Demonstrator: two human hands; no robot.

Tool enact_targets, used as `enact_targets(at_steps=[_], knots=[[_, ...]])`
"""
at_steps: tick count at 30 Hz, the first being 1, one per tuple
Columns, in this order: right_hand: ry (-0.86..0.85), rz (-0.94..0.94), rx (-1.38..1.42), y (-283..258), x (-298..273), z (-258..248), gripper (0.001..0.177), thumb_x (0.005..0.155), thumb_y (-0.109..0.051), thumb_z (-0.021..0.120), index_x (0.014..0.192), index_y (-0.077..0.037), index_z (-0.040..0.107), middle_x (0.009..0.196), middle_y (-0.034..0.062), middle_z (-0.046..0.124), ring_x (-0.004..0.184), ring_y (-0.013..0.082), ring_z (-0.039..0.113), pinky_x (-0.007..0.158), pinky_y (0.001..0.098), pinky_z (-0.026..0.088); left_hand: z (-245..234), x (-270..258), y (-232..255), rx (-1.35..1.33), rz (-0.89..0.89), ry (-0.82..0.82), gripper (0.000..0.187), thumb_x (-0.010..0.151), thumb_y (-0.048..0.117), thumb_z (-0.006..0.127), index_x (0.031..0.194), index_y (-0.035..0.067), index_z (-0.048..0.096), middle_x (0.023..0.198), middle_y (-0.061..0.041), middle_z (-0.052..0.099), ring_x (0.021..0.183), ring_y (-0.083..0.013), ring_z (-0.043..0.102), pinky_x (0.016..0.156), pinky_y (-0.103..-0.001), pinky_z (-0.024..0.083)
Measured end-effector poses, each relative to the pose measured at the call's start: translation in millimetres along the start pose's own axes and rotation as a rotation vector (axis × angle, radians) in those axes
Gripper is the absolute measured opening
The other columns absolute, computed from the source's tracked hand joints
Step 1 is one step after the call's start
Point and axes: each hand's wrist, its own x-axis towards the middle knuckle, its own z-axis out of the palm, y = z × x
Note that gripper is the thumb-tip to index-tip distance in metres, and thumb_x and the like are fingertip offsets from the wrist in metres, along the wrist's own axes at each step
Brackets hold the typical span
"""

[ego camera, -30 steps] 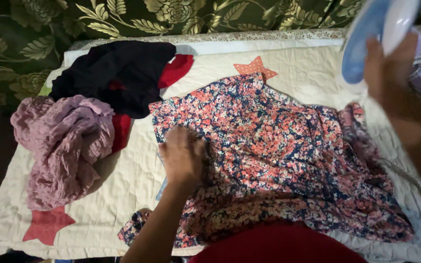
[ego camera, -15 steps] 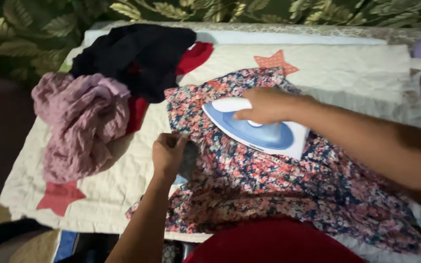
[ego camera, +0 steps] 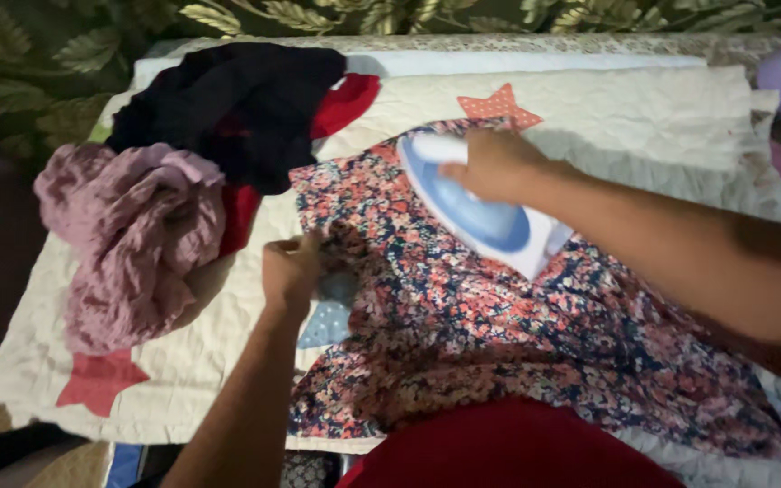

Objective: The person irons a floral-patterned dress laid out on a padded surface. They repeatedly smooth the fabric with one hand while moving a steam iron over the body and sleeves, adjusting the garment's position several times to reach different areas.

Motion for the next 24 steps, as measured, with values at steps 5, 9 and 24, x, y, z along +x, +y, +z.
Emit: enact_targets(at_steps=[5,9,24], knots=[[0.064,0.12,0.128,14.2,4.3,-17.1,0.053,0.092,-0.049,0.065,0.132,-0.014,0.064,0.099,0.0185,0.075,0.08,0.0311,0.075,0.079,0.0446,0.058,19.5,53.4,1.6,0.142,0.098,-0.006,0.055,0.095,0.038,0.078,0.097,-0.017,0.077,0.083,-0.02,0.075,0.068,-0.019,0.063,0.064,-0.036,0.05],[-0.285,-0.028,-0.029,22.7,-14.7,-15.2,0.056,0.091,-0.054,0.066,0.122,-0.007,0.07,0.097,0.0212,0.078,0.083,0.0346,0.075,0.077,0.0483,0.06,33.8,95.1,4.1,-0.223,0.096,-0.053,0.046,0.078,0.031,0.083,0.108,-0.002,0.069,0.094,-0.012,0.073,0.072,-0.0214,0.069,0.059,-0.039,0.056],[-0.212,-0.35,-0.032,-1.7,-1.2,-10.3,0.053,0.082,-0.054,0.07,0.11,-0.009,0.071,0.097,0.0151,0.075,0.09,0.0329,0.074,0.08,0.0488,0.056,42.7,133.3,-28.6,-0.41,0.178,-0.062,0.029,0.103,0.028,0.066,0.095,0.001,0.074,0.084,-0.009,0.073,0.069,-0.0163,0.069,0.064,-0.034,0.056]])
